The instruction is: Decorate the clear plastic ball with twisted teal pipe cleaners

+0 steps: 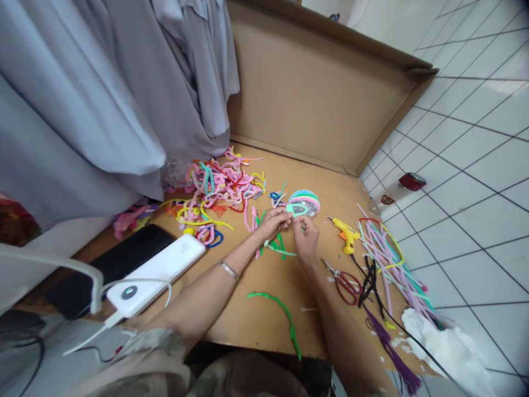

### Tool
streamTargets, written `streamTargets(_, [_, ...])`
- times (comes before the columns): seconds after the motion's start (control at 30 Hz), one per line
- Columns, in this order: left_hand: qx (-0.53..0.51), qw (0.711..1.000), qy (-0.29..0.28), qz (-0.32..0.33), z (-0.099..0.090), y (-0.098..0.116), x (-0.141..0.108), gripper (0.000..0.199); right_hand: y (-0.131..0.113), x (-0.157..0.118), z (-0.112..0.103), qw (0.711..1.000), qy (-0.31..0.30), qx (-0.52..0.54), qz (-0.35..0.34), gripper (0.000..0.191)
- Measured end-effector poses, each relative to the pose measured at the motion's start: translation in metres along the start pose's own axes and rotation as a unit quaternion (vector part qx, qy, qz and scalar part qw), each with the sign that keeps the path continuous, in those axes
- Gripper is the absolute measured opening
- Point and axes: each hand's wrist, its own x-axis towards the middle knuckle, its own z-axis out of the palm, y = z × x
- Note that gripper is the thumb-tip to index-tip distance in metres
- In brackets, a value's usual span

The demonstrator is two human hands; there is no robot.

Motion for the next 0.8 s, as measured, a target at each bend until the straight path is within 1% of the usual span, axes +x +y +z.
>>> streamTargets(0.2, [-0.01,1.0,-0.002,-0.012,0.0004,0.0013,-0.0008,0.032,0.0023,0.0008,-0.0032,0.998,0.023,-0.053,-0.005,0.023])
streamTargets(0.37, [-0.016,1.0,0.002,-0.008,0.0013,0.0019,-0.0015,0.031,0.0012,0.003,-0.0035,1.0,0.009,-0.016,-0.012,0.024])
streamTargets(0.63, [-0.026,1.0,-0.002,-0.007,0.002,0.0033,-0.0026,0.03,0.0005,0.0042,-0.0012,0.998,-0.003,0.064,0.0,0.024])
streamTargets(0.8, [-0.028,1.0,-0.004,-0.005,0.002,0.0029,-0.0024,0.032,0.0037,0.005,-0.0005,0.997,0.003,0.081,0.009,0.026])
